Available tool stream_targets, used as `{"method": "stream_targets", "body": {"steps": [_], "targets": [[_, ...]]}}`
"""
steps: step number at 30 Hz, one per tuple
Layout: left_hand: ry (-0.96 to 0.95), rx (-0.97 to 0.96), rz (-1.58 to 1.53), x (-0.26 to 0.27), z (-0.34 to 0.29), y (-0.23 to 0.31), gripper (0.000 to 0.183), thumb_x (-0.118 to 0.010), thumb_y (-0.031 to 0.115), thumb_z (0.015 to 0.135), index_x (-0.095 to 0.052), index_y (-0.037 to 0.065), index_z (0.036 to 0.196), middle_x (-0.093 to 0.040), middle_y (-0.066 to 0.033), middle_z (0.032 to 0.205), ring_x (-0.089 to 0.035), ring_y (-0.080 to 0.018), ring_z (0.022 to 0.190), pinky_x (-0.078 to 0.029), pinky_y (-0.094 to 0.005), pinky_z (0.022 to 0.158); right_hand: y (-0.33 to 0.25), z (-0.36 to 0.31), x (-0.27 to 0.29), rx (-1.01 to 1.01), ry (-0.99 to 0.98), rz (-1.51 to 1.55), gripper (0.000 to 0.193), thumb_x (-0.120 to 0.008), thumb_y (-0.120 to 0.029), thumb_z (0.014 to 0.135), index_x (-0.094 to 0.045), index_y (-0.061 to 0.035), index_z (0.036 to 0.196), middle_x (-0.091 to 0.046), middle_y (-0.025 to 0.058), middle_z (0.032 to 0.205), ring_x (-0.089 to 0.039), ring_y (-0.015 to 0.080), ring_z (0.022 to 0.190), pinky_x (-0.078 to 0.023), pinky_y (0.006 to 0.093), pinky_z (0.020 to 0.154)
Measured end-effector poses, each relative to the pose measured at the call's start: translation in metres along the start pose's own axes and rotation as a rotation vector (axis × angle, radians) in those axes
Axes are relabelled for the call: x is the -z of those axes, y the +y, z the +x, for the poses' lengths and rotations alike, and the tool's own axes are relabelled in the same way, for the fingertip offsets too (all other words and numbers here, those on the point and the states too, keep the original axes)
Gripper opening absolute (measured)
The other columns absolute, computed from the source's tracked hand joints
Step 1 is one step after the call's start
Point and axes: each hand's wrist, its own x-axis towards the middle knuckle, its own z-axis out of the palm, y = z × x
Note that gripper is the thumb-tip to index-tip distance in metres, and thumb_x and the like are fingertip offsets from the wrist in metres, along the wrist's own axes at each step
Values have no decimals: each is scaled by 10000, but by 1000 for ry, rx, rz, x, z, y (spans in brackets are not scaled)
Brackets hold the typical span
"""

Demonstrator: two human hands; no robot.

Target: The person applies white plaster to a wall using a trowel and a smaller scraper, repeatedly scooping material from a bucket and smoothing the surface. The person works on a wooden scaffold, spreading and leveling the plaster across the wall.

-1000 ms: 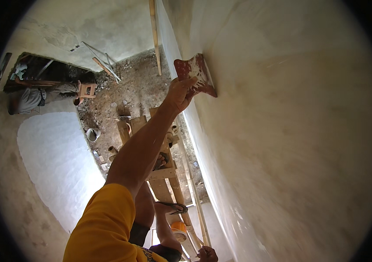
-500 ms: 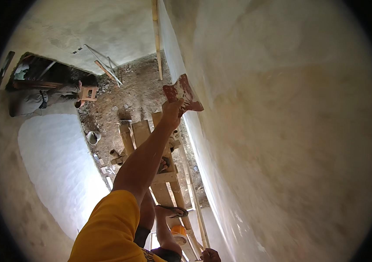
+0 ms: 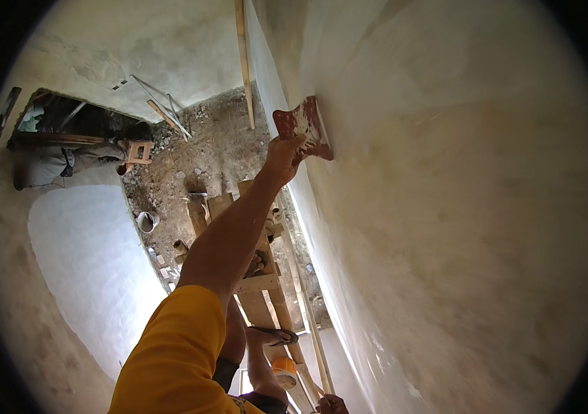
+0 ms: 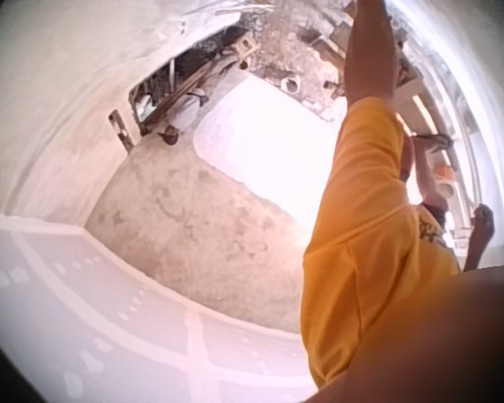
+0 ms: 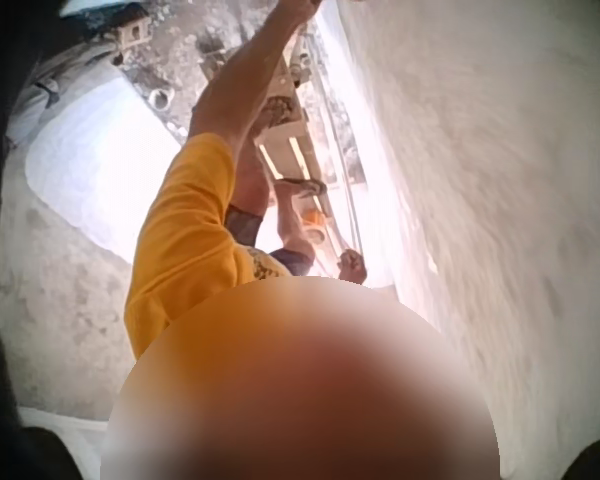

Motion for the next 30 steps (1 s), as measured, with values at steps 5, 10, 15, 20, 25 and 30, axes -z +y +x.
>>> {"method": "stream_targets", "body": {"steps": [5,10,15,20,25,30], "targets": [[-110,-60,-15,-30,-33,28,187,-672,-1,945,-638,-23,1127,-712,-132,1065,-730,-251,937,-642,-378,842,14,2,4,98,-15,-77,170,-646,-71,940,-693,10,1083,-679,48,888,-635,119,743,-553,263,667],[-216,-120,22,-62,-69,52,213,-668,3,947,-634,-17,1157,-714,-127,1097,-729,-252,959,-629,-389,889,6,-11,14,93,-84,133,192,-646,-95,933,-696,16,1081,-690,62,909,-645,141,749,-562,282,674],[-245,-147,49,-95,-109,74,211,-668,11,946,-637,-5,1155,-713,-116,1093,-728,-235,946,-630,-380,884,5,-19,27,168,-50,-19,210,-654,-111,921,-702,19,1080,-695,67,912,-644,152,739,-559,300,682],[-292,-212,54,-124,-159,87,204,-673,12,944,-641,8,1145,-713,-94,1076,-725,-224,948,-633,-372,866,34,-20,41,270,-28,-44,213,-667,-103,923,-707,18,1094,-697,70,897,-641,149,733,-553,304,680],[-377,-307,32,-149,-208,95,150,-673,26,945,-656,10,1093,-704,-85,1030,-720,-205,902,-627,-361,818,73,-15,47,277,5,64,218,-676,-101,923,-710,18,1102,-704,74,904,-645,152,732,-555,296,664],[-480,-367,74,-158,-266,95,176,-679,23,947,-651,-5,1119,-716,-100,1056,-724,-215,943,-628,-363,842,131,-11,59,338,18,122,234,-687,-104,915,-711,20,1113,-706,73,914,-656,153,741,-568,290,668]]}}
